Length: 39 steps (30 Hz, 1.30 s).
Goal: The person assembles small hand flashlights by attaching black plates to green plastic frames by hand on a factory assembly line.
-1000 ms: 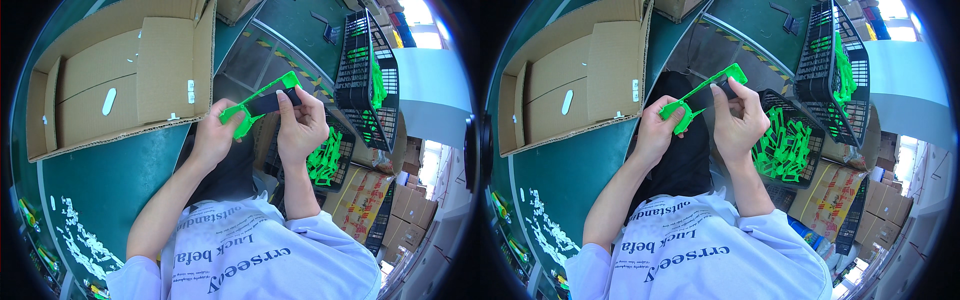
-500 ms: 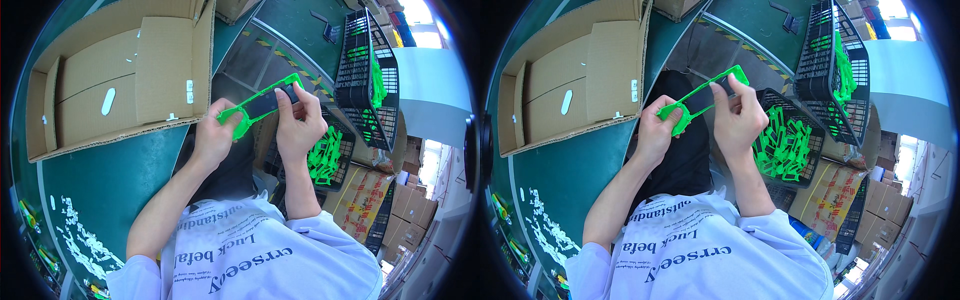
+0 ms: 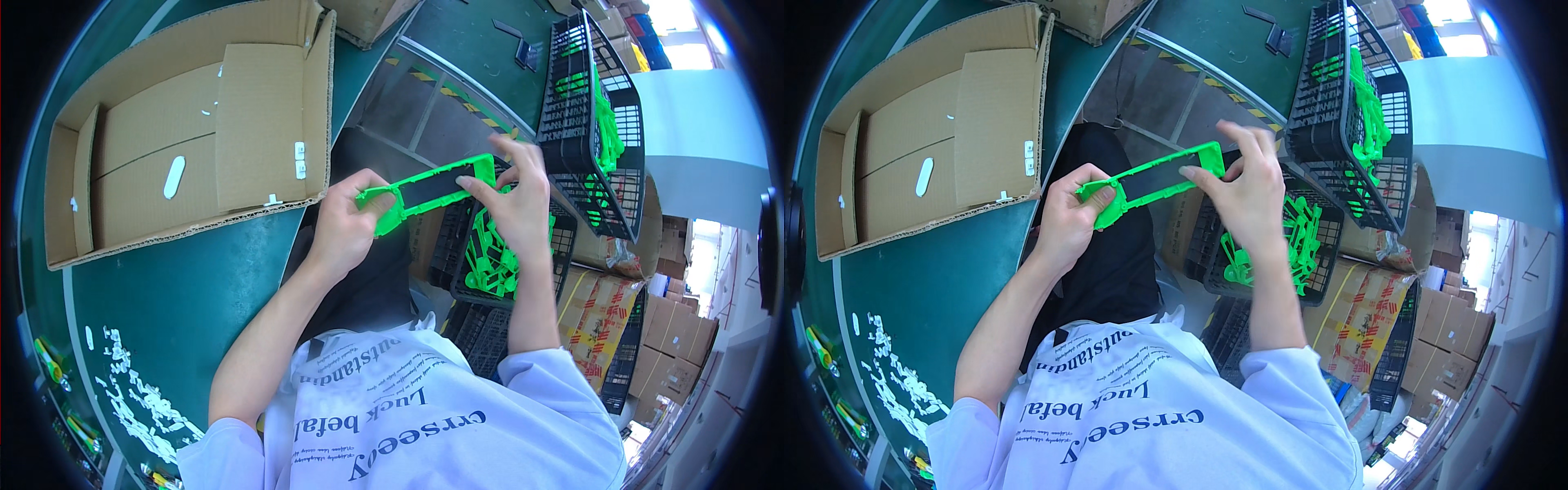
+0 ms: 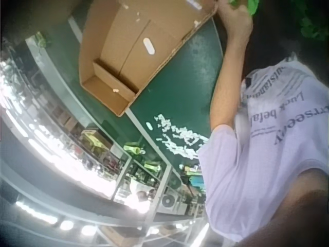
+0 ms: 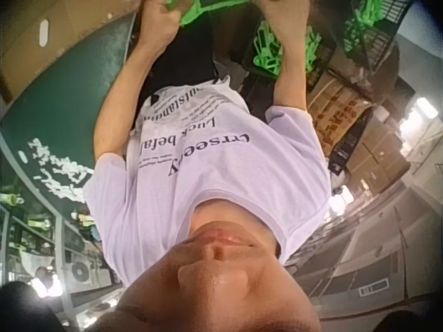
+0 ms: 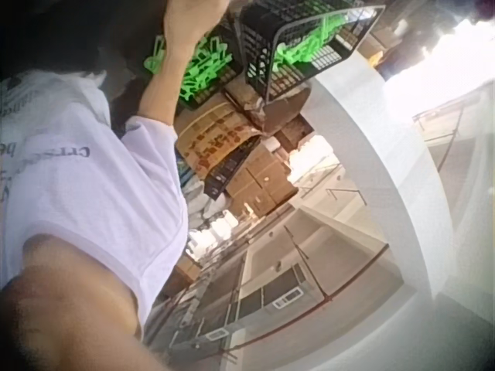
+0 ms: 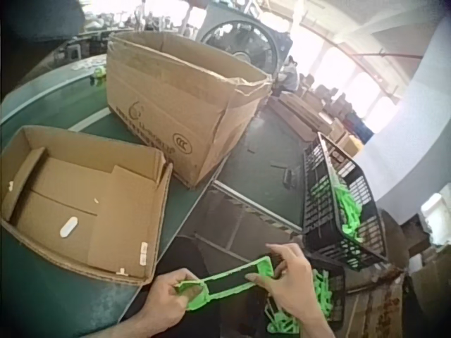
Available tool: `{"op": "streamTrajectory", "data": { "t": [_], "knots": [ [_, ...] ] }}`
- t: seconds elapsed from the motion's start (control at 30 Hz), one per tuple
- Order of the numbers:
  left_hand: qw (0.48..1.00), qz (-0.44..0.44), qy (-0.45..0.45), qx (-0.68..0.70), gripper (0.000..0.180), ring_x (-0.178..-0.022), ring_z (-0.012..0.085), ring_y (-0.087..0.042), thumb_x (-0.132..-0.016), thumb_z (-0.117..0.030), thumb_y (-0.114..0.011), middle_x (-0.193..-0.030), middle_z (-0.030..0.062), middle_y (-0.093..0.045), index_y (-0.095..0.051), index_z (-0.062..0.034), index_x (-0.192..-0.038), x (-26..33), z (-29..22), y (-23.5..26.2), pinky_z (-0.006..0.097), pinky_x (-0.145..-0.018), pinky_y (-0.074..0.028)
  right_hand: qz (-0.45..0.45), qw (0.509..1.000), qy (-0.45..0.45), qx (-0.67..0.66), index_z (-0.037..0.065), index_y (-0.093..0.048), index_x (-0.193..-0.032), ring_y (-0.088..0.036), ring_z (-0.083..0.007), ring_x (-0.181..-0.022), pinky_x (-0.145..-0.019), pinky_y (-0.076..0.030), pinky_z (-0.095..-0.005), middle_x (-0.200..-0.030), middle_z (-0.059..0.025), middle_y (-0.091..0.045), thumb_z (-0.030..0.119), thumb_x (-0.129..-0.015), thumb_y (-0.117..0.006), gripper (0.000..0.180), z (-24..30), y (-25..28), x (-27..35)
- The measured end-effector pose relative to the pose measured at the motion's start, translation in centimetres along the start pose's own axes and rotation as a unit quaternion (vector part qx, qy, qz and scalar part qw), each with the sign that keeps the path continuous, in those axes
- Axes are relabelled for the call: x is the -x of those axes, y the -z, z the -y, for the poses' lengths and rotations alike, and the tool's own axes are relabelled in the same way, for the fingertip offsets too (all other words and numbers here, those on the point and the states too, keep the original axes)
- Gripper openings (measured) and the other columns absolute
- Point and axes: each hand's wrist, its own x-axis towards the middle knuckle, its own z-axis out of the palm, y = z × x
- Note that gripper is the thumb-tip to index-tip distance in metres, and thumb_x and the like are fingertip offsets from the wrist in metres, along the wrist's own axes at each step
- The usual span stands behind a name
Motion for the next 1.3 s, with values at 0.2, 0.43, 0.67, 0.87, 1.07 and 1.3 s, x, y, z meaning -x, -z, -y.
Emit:
{"op": "streamTrajectory", "data": {
  "t": [0.2, 0.43, 0.67, 0.87, 1.07, 1.3],
  "knots": [
    [0.993, 0.064, 0.047, -0.086, 0.015, -0.064, 0.0066, -0.056, -0.094, -0.015, -0.065, -0.073, 0.0021, -0.06, -0.058, -0.003, -0.09, -0.2, -0.8, -0.8, 0.023, -0.055, -0.045, 0.259, 0.937, -0.19, -0.136, 0.001, -0.058, -0.063, -0.037, -0.0039, -0.049, -0.045, -0.026, -0.027, -0.05, 0.0046, -0.039, 0.019, -0.066, -0.087, 0.034, -3.9, 2.6, -1.3],
    [0.978, -0.012, 0.057, -0.203, 0.029, -0.053, 0.0057, -0.055, -0.081, -0.022, -0.081, -0.064, 0.0025, -0.062, -0.059, -0.0033, -0.078, 0.0, -0.9, -1.1, 0.022, -0.046, -0.042, 0.282, 0.946, -0.152, -0.045, 0.001, -0.051, -0.056, -0.04, -0.0067, -0.05, -0.046, -0.03, -0.0292, -0.051, 0.0006, -0.044, 0.024, -0.063, -0.087, 0.044, -2.7, 2.1, -0.8],
    [0.968, -0.042, 0.053, -0.241, 0.028, -0.049, 0.006, -0.054, -0.079, -0.018, -0.082, -0.059, 0.0028, -0.06, -0.059, -0.0033, -0.074, -0.2, -1.0, -0.9, 0.022, -0.044, -0.041, 0.275, 0.951, -0.142, 0.004, 0.002, -0.044, -0.054, -0.039, -0.01, -0.049, -0.047, -0.031, -0.0318, -0.051, -0.0022, -0.042, 0.026, -0.062, -0.088, 0.051, -2.4, 1.6, -0.2],
    [0.965, -0.048, 0.039, -0.253, 0.027, -0.049, 0.0063, -0.055, -0.078, -0.017, -0.082, -0.06, 0.003, -0.061, -0.059, -0.0022, -0.075, -0.1, -0.6, -0.9, 0.022, -0.044, -0.042, 0.265, 0.953, -0.143, 0.016, 0.0, -0.047, -0.054, -0.044, -0.0151, -0.048, -0.048, -0.036, -0.0346, -0.051, -0.0078, -0.046, 0.03, -0.061, -0.088, 0.052, -2.5, 1.5, 0.2],
    [0.951, -0.056, 0.028, -0.302, 0.029, -0.049, 0.006, -0.055, -0.078, -0.017, -0.082, -0.06, 0.0038, -0.062, -0.059, -0.0016, -0.073, 0.3, -1.1, -1.7, 0.022, -0.044, -0.041, 0.261, 0.953, -0.154, 0.021, -0.004, -0.062, -0.065, -0.056, -0.0237, -0.052, -0.055, -0.043, -0.0372, -0.055, -0.014, -0.055, 0.029, -0.065, -0.085, 0.04, -2.6, 1.3, 0.9],
    [0.954, -0.059, 0.019, -0.294, 0.032, -0.049, 0.0053, -0.055, -0.076, -0.018, -0.085, -0.058, 0.0031, -0.061, -0.057, -0.0028, -0.07, 0.4, -0.9, -1.9, 0.022, -0.043, -0.039, 0.222, 0.964, -0.147, 0.014, -0.005, -0.071, -0.08, -0.061, -0.0325, -0.056, -0.06, -0.048, -0.0383, -0.06, -0.0192, -0.059, 0.023, -0.072, -0.079, 0.03, -1.3, 2.2, 2.3]
  ]
}}
